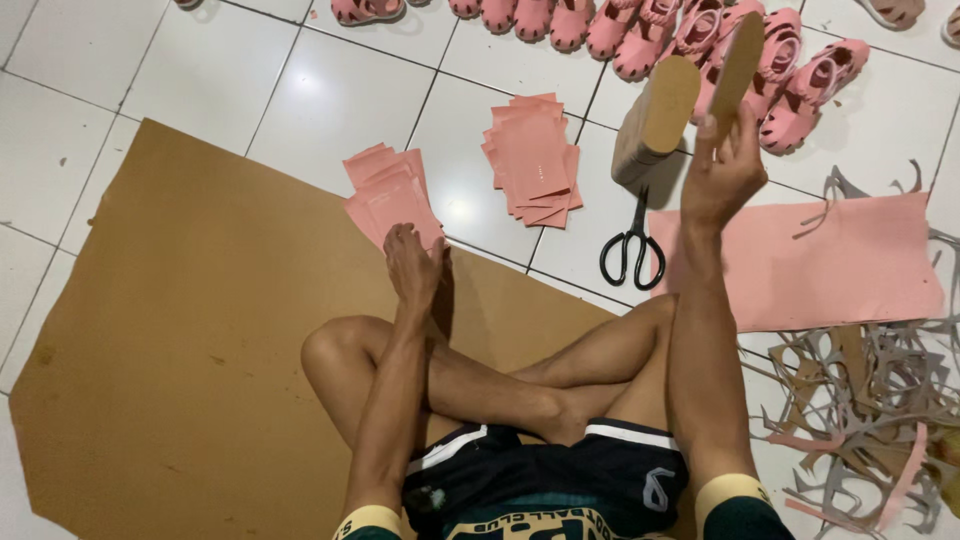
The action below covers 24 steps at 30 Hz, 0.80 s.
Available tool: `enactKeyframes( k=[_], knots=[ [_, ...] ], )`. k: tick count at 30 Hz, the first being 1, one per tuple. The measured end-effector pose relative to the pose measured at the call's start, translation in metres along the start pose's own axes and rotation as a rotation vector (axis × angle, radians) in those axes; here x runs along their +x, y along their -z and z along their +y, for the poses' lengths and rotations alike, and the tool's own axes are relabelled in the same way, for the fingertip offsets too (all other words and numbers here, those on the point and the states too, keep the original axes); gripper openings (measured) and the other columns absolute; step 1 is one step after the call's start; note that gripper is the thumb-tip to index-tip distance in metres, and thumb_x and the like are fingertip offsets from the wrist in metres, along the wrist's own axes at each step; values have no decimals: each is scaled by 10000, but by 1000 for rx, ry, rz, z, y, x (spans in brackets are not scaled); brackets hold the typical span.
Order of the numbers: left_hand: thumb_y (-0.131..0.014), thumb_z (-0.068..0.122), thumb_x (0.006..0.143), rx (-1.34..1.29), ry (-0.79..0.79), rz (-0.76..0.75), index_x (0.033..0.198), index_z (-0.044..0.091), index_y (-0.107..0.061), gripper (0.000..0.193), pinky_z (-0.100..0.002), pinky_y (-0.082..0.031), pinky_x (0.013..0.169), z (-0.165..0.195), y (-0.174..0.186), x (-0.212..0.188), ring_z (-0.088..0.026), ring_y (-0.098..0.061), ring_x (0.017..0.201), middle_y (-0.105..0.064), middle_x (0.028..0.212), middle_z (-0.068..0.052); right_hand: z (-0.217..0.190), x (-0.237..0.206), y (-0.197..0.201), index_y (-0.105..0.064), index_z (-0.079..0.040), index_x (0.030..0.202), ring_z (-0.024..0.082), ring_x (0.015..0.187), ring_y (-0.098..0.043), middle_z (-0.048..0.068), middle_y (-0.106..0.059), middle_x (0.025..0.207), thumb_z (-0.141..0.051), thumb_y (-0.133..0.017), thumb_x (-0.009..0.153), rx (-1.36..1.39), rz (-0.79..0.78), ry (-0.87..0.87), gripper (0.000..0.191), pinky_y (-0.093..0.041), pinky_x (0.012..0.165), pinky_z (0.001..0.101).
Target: The person sits on the floor and repeatedly places a grey insole template onto pink foam sheets, aligns it, and presses down to transfer the shape. They then lift the template and set the marked foam aside, repeating the process with new sheets.
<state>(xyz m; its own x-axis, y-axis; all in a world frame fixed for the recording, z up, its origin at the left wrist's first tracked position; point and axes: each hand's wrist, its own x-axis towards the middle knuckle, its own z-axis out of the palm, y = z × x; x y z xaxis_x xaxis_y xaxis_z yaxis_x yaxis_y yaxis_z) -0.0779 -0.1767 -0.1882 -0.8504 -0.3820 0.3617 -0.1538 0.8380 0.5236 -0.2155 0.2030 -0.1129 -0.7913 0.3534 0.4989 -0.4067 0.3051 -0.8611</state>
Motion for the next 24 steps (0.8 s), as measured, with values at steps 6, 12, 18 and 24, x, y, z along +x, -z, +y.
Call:
enactKeyframes(
  k=[6,12,18,24],
  knots=[
    [-842,250,741,60,208,-140,1134,-7,-628,516,-494,-511,915,-13,7,-2,-403,-592,1105,-630,1189,-192,-11,-84,20,-470,124,1459,344,1046,-722,259,-655,1271,-259,-476,1020,720,-149,-498,583,-622,992,484],
    [-809,199,761,166,-24,191,856,106,-655,203,-461,-551,895,-6,13,0,-334,-660,1062,-708,1119,-160,-6,-168,29,-571,81,1278,288,1011,-709,237,-686,1213,-294,-483,1006,892,-141,-908,472,-585,996,447],
    [-639,30,998,-1030,160,-76,943,-2,-521,134,-251,-505,684,14,35,-6,-82,-488,771,-755,1259,-132,-9,-163,30,-581,31,1324,215,986,-666,116,-674,1139,-176,-631,950,1015,-180,-924,431,-561,1000,424],
    [-661,123,1045,-1070,501,-613,922,10,-485,243,-269,-497,558,26,15,-61,-114,-572,670,-605,843,-119,-18,-169,19,-583,-10,1185,195,1013,-662,62,-661,1068,-83,-690,946,954,-212,-951,272,-563,979,423]
  ],
)
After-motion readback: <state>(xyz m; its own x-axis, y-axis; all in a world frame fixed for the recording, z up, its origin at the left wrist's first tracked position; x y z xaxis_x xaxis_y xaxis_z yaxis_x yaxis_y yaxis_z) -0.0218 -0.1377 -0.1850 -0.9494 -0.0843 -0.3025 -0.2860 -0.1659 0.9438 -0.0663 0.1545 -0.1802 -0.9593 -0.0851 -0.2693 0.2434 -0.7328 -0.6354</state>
